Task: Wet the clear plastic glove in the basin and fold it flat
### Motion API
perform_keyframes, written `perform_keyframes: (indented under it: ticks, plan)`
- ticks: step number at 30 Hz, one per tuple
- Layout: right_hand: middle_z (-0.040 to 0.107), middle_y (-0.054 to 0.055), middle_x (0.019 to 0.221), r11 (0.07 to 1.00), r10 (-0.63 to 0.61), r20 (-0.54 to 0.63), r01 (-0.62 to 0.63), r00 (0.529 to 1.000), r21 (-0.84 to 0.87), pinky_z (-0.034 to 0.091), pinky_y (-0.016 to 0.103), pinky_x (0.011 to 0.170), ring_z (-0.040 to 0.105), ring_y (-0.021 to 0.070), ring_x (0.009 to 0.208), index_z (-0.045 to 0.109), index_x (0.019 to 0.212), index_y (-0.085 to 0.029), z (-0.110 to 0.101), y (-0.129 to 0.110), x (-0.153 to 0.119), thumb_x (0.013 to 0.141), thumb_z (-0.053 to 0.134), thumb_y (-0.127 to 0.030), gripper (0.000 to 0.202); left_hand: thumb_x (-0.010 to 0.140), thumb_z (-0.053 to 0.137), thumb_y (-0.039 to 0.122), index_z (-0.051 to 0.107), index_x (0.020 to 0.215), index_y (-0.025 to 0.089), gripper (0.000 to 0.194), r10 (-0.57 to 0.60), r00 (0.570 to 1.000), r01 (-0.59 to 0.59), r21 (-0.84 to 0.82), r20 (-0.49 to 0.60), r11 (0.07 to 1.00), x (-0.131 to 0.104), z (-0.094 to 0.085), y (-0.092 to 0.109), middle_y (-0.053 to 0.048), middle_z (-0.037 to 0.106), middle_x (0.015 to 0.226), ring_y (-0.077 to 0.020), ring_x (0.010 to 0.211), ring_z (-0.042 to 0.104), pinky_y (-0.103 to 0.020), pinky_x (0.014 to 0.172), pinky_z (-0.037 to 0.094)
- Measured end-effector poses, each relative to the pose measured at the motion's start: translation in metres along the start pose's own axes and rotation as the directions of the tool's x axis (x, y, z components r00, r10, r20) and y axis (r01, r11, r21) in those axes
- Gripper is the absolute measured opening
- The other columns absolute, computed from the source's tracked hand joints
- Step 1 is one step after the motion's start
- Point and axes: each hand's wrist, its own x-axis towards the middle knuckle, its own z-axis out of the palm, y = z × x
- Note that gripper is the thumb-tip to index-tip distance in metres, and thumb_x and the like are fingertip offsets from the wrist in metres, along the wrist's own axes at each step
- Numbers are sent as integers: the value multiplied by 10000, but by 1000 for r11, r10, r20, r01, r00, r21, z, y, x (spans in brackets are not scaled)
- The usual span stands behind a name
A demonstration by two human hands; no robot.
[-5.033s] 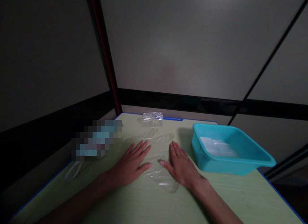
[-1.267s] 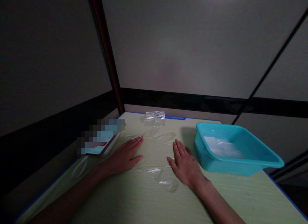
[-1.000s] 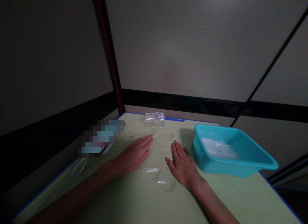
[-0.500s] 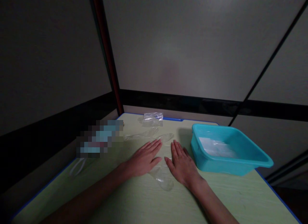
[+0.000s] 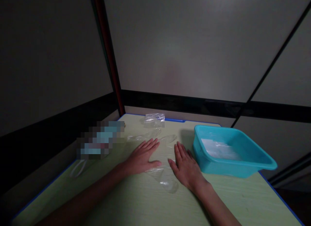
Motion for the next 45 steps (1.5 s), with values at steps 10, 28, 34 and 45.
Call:
perform_keyframes:
  ticks: [10,28,34,45]
  plan:
    - [175,110,1356,1000,10,15,-10,1000,-11,200,367,991,160,206,1237,195,1303,-53,-3,-3,-1,829,210,-489,645,645,317,720,241,1288,194,834,-19,999,21,33,-47,999,-10,2,-21,-66,172,1373,-223,1255,110,-364,1002,101]
    - [150,138,1358,998,-54,0,54,999,10,158,392,994,122,212,1245,199,1301,-40,-2,-20,8,831,172,-499,658,672,346,677,216,1297,188,804,-60,998,60,65,10,996,-22,-11,-31,-60,148,1379,-216,1259,87,-358,1005,105]
    - [147,138,1359,999,-41,11,41,999,22,150,394,996,118,213,1246,200,1301,-34,-4,-20,7,830,172,-502,664,688,327,670,218,1296,176,791,-59,998,58,83,8,995,-21,-11,-30,-65,144,1379,-212,1259,82,-361,1006,99]
    - [151,128,1363,1000,-6,22,5,1000,21,165,401,988,130,213,1245,189,1307,-50,-2,-12,7,827,175,-506,662,687,323,675,245,1287,168,789,-19,1000,20,66,-20,998,-14,-6,-29,-70,170,1373,-211,1258,96,-346,1006,93]
